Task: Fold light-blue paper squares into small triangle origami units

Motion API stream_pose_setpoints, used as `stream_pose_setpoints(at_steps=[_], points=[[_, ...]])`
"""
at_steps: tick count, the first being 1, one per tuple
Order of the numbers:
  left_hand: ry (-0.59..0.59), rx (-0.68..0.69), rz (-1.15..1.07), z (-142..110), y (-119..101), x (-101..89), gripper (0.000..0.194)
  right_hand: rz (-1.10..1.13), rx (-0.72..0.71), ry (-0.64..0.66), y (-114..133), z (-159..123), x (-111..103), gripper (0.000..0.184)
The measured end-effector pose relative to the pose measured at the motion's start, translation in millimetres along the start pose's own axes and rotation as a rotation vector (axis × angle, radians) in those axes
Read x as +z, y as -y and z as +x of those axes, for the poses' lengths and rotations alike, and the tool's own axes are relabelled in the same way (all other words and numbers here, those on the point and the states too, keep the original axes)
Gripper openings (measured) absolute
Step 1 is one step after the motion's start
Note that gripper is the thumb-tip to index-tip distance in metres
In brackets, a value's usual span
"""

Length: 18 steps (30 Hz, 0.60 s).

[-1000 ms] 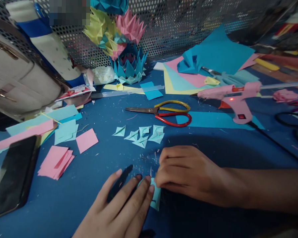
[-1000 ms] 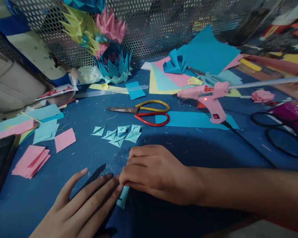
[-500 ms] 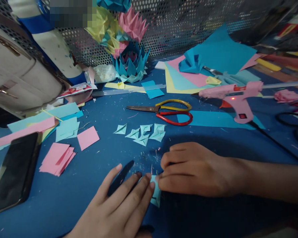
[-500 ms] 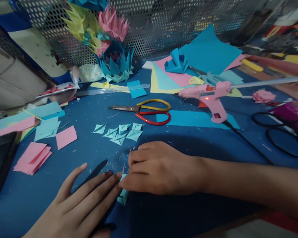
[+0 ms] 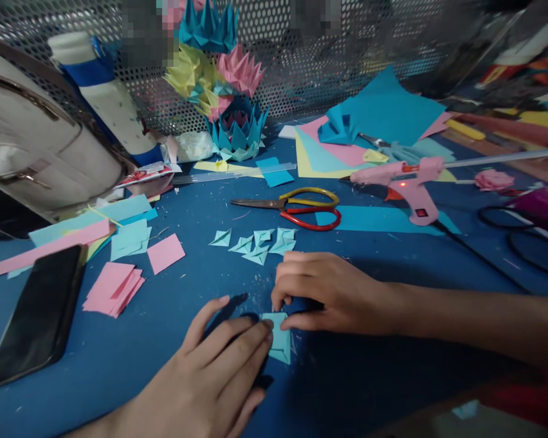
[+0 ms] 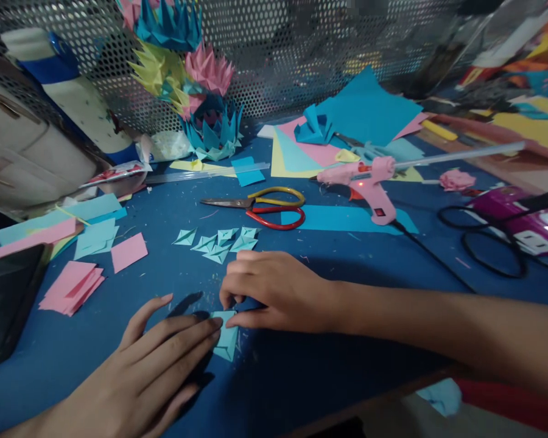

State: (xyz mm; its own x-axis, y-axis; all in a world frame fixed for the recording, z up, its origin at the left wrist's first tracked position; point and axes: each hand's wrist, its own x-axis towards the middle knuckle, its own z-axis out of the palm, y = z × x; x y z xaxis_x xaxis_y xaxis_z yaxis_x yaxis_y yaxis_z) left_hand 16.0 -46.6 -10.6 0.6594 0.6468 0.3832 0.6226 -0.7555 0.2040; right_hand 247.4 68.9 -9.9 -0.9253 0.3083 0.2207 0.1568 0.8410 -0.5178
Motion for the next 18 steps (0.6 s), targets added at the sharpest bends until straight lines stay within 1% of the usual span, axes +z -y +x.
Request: stream_pose_setpoints(at_steps=[3,6,10,13,15,18], points=[[-0.010,0.041,-0.002,-1.2,-0.8,-0.8,0.027,-0.011,0.015,0.017,2.9,1.7,0.4,0.014],[-0.013,0.062,0.003,-2.4,-1.0,-1.9,0.027,-0.043,-0.019,0.001,2.7,1.6,-0.5,0.013],[-0.021,0.078,0.029,-2.0,-1.3,-3.5,0.028,-0.143,-0.131,-0.030,-1.1,-0.8,-3.8,0.018],[-0.028,0.056,0.052,-1.2,-1.9,-3.8,0.029,-0.283,-0.212,-0.050,-2.5,-2.2,-5.3,0.017],[-0.041,0.040,0.055,-1.3,-2.4,-3.3,0.029,-0.374,-0.271,-0.045,-1.9,-2.1,-5.7,0.018],[-0.059,0.030,0.051,-1.6,-2.8,-2.3,0.028,-0.450,-0.340,0.000,0.3,-0.4,-7.8,0.026]])
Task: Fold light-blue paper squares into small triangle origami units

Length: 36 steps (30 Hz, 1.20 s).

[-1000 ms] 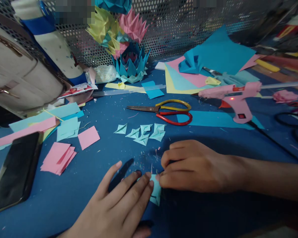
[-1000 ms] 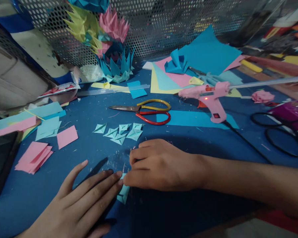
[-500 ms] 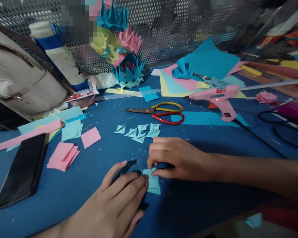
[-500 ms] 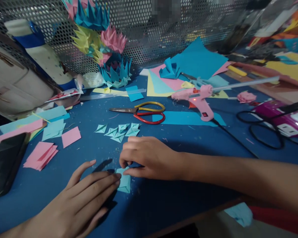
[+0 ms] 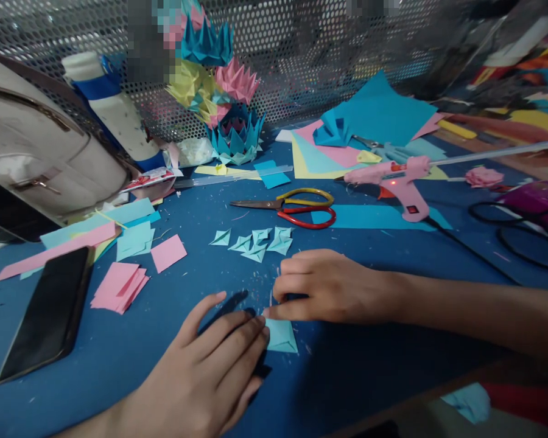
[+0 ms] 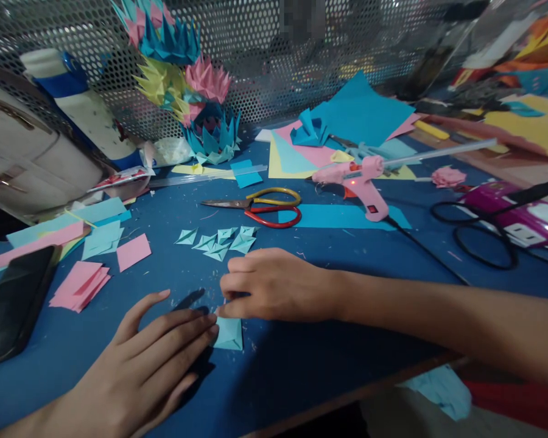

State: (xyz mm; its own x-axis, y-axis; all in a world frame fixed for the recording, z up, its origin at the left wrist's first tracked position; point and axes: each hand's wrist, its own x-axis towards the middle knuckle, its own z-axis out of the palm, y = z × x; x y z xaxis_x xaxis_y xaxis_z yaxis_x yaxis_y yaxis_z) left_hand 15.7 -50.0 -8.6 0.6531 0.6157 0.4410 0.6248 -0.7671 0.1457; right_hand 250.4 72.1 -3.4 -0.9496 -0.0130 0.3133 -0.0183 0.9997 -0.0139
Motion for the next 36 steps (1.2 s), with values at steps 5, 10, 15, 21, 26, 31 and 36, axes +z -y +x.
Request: stream_pose_setpoints(at_steps=[5,10,15,21,26,31,36], points=[[0.017,-0.011,-0.021,0.3,0.7,0.0,0.028,-0.018,-0.069,0.137,-5.4,3.7,-18.7,0.023],[0.036,-0.005,-0.047,0.6,1.5,-1.7,0.028,0.058,-0.028,0.298,-10.5,2.3,-36.3,0.027],[0.059,-0.120,-0.225,12.1,7.0,-2.5,0.026,0.336,0.184,0.133,-3.4,1.4,-19.4,0.013],[0.140,-0.376,-0.307,36.7,16.5,6.0,0.008,0.358,0.258,0.011,3.7,0.8,0.0,0.014],[0.175,-0.437,-0.240,46.5,14.1,9.8,0.004,0.375,0.190,-0.044,0.3,-4.9,-0.8,0.020],[0.190,-0.440,-0.214,51.9,7.5,8.7,0.009,0.191,-0.047,-0.021,-6.6,-9.6,-4.9,0.023],[0.103,-0.289,-0.040,46.5,0.3,9.9,0.021,0.074,-0.139,-0.031,-8.7,-9.6,-5.9,0.024]])
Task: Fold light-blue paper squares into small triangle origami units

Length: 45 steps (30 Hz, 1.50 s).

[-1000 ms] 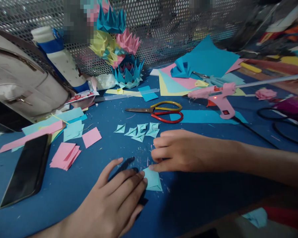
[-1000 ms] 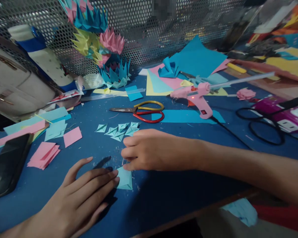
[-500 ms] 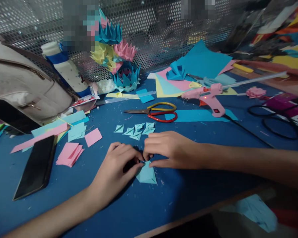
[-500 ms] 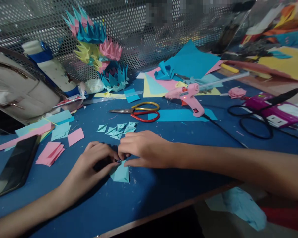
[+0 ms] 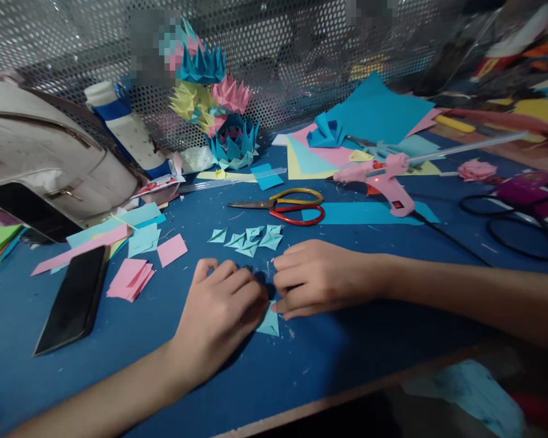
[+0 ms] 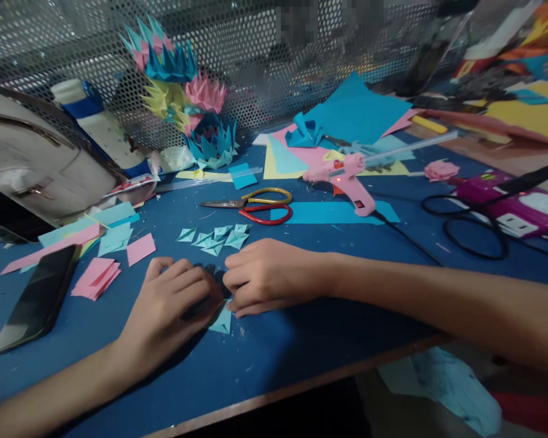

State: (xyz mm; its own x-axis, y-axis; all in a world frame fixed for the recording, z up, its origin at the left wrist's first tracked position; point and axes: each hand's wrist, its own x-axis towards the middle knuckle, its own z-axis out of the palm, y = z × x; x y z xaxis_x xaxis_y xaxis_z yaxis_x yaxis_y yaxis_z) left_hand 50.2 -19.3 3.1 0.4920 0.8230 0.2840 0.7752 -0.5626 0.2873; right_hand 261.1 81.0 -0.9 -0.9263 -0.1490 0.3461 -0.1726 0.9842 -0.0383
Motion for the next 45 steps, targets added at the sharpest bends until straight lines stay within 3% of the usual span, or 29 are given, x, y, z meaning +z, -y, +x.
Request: stream_pose_setpoints(at_steps=[3,8,15,21,35,45], points=[[-0.114,0.166,0.163,-7.7,-0.2,0.8,0.030,-0.008,-0.008,-0.007,-0.2,0.1,0.7,0.024],[-0.124,0.236,0.186,-17.8,1.4,0.4,0.034,0.023,-0.013,-0.028,-1.2,-1.0,1.2,0.023],[-0.063,0.248,0.117,-24.9,1.6,-0.6,0.038,0.100,0.054,-0.085,-4.3,-2.5,2.7,0.023],[-0.049,0.277,0.141,-29.9,6.3,1.0,0.036,0.105,0.023,-0.008,-5.0,-0.7,2.4,0.021],[-0.148,0.196,0.209,-36.8,5.4,3.9,0.034,0.122,0.057,0.037,-1.0,1.9,-0.1,0.021],[-0.201,0.279,0.177,-36.7,9.6,-1.8,0.030,0.157,0.056,-0.021,-1.1,-0.1,2.6,0.014]])
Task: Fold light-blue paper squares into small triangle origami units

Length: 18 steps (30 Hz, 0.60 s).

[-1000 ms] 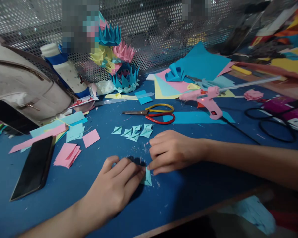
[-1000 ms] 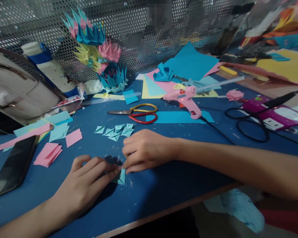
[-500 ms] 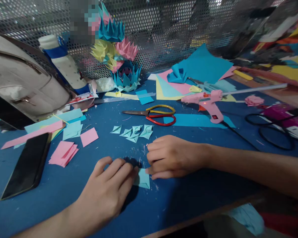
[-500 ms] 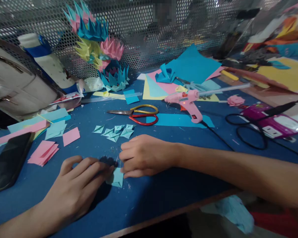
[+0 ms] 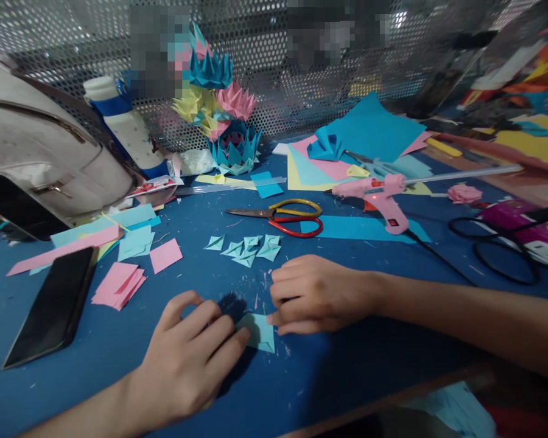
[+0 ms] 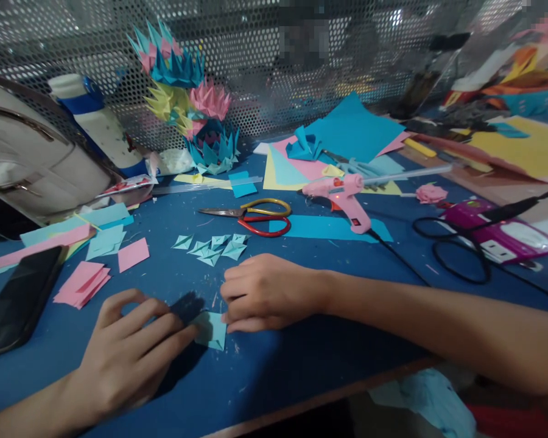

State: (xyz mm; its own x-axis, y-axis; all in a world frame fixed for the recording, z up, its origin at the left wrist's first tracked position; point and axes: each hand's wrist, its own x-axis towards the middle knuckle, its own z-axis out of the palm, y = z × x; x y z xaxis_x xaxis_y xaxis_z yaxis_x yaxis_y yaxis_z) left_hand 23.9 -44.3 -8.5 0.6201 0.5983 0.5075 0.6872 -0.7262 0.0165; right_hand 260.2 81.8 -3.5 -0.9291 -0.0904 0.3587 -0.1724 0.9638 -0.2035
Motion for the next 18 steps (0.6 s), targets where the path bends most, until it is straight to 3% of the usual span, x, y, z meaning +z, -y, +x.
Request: stream_pose_setpoints(at_steps=[6,18], points=[[0.004,0.019,-0.115,-1.6,0.5,1.4,0.038,-0.035,0.001,0.012,-0.1,-2.0,1.5,0.017],[0.001,0.051,-0.142,0.1,1.0,-0.9,0.041,-0.069,-0.015,-0.031,-0.8,-2.3,2.5,0.026]])
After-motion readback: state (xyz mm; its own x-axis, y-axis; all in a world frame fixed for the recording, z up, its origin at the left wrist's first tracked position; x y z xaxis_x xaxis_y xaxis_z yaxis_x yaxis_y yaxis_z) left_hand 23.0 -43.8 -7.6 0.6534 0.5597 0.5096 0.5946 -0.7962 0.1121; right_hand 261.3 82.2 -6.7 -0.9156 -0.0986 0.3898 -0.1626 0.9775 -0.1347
